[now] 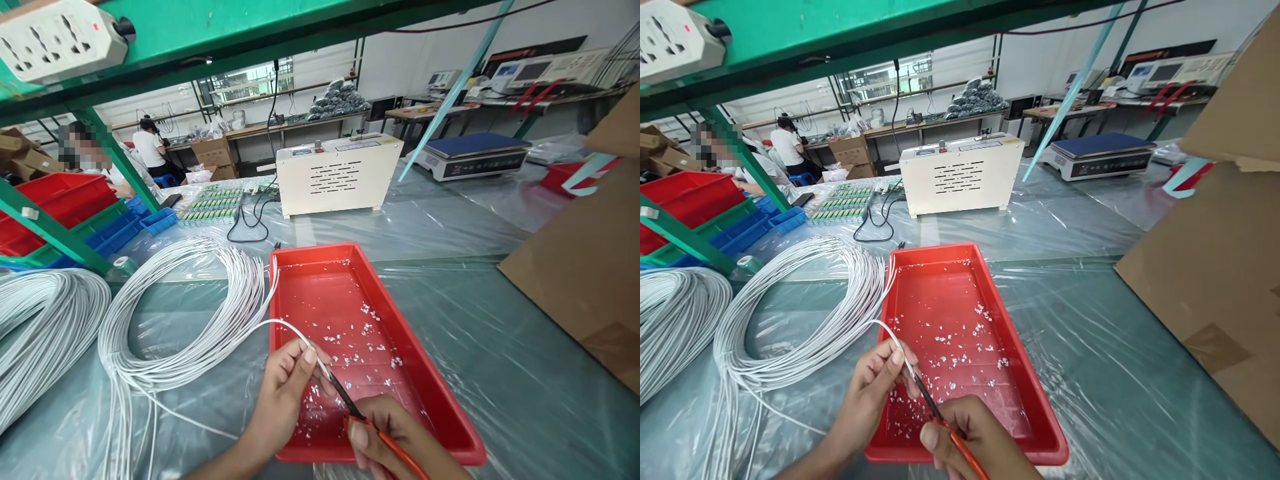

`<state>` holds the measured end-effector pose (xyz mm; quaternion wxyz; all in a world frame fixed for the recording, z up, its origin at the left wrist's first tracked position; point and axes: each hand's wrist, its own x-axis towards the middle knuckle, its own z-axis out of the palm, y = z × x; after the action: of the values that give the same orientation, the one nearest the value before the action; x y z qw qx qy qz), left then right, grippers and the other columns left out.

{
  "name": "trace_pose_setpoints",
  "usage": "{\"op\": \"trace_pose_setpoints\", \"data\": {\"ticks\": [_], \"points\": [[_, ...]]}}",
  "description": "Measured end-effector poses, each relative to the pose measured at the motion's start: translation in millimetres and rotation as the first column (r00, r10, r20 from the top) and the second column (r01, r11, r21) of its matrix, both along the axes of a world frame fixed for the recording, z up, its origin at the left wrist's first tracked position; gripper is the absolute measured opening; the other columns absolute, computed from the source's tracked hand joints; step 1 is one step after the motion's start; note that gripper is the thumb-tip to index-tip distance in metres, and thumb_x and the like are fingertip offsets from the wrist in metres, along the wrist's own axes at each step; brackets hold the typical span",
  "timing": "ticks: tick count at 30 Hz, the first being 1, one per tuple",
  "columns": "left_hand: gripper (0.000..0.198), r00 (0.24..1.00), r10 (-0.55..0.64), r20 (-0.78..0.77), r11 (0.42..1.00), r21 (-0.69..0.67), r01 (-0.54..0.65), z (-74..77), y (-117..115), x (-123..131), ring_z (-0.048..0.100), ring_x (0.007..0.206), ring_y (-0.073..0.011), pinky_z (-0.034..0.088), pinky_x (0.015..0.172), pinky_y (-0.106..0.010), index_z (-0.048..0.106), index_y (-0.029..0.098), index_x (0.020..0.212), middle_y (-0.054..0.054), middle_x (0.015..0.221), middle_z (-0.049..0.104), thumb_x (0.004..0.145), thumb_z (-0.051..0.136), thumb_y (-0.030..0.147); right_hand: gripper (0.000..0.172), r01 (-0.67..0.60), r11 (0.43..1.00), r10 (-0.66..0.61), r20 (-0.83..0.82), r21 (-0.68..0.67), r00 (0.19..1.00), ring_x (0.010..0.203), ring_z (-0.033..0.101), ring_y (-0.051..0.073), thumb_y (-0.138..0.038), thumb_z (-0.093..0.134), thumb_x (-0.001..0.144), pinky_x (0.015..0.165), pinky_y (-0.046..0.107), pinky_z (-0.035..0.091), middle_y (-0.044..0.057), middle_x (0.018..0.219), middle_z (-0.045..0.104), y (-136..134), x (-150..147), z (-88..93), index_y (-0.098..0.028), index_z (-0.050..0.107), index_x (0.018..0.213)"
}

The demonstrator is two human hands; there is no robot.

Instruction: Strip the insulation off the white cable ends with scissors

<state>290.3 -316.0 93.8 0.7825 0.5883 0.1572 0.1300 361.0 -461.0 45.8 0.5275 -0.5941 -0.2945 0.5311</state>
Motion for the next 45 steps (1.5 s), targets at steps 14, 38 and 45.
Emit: {"op": "trace_pose_setpoints", "data": {"ticks": [14,38,45], "points": [[0.019,0.995,0.090,-0.047,0.990,0.110,-0.084,-12.3,-7.2,-0.5,0.058,0.059,-0.0119,0.045,0.060,-0.021,0.061,0.013,0.073,-0.001,0.061,0.062,0.080,0.056,0.029,0.019,0.286,0.881,-0.468,0.601,0.377,0.648,0.050,0.046,0.014,-0.026,0.054,0.082,0.049,0.023,0.036,-0.001,0.058,0.050,3.1,3.0,15.5,-0.019,0.050,0.065],[0.010,0.987,0.110,0.116,0.770,0.618,-0.159,-17.2,-10.6,-7.8,0.063,0.072,-0.0138,0.048,0.068,-0.021,0.070,0.017,0.076,-0.002,0.076,0.070,0.077,0.060,0.013,0.008,0.308,0.808,-0.580,0.589,0.502,0.562,0.049,0.047,0.013,-0.016,0.053,0.079,0.047,0.022,0.038,-0.001,0.059,0.050,10.4,3.8,13.9,-0.016,0.055,0.071],[0.012,0.971,0.057,0.230,0.717,0.668,-0.200,-19.6,-11.5,-8.5,0.063,0.071,-0.0136,0.049,0.068,-0.021,0.070,0.013,0.078,-0.005,0.075,0.070,0.075,0.060,0.007,0.012,0.299,0.818,-0.572,0.638,0.491,0.516,0.047,0.046,0.013,-0.015,0.049,0.078,0.045,0.023,0.037,-0.001,0.056,0.048,10.8,3.6,12.9,-0.015,0.053,0.067]]}}
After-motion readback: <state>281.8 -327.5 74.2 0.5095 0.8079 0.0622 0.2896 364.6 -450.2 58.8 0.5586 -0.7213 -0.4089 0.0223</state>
